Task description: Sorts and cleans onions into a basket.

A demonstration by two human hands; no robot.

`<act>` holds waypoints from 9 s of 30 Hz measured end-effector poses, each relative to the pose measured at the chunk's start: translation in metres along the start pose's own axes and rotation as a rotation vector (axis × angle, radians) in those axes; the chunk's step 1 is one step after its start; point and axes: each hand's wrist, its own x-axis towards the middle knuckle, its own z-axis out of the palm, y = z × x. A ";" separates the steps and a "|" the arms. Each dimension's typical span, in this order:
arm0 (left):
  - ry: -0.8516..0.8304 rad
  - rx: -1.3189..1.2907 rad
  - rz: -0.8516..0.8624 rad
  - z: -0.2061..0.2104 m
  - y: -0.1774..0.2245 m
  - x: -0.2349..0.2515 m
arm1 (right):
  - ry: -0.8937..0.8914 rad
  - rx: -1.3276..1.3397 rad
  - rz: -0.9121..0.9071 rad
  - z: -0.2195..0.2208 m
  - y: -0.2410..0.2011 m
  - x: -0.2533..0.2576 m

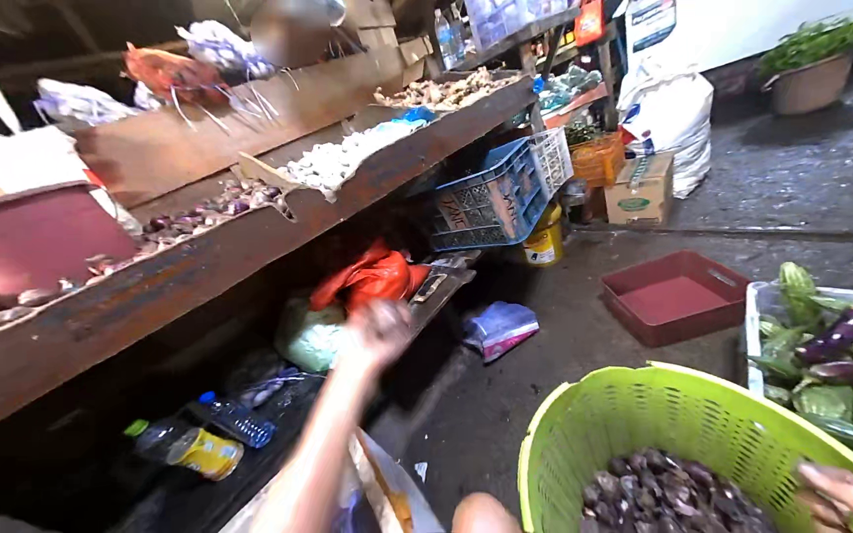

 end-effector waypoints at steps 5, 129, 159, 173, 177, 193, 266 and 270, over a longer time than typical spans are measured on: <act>0.022 0.202 0.676 0.029 0.185 0.103 | 0.064 0.053 0.057 0.020 0.006 -0.003; -1.134 0.258 -0.398 0.024 -0.283 -0.116 | 0.150 -1.165 -1.332 0.023 0.030 0.006; -1.124 -0.012 -0.362 0.020 -0.293 -0.123 | -0.031 -0.886 -0.976 0.037 0.025 -0.005; -1.032 0.035 -0.311 0.021 -0.292 -0.132 | 0.013 -0.882 -0.997 0.039 0.036 -0.002; -0.994 0.062 -0.284 0.022 -0.290 -0.132 | 0.061 -0.897 -1.012 0.041 0.039 -0.001; -0.956 0.387 0.035 0.020 -0.295 -0.125 | -0.136 -0.714 -0.531 0.041 0.029 -0.007; -0.945 0.315 -0.428 0.029 -0.287 -0.143 | 0.183 -1.144 -0.966 0.024 0.016 -0.002; -0.977 0.325 -0.376 0.028 -0.290 -0.143 | 0.178 -1.170 -1.023 0.023 0.021 0.000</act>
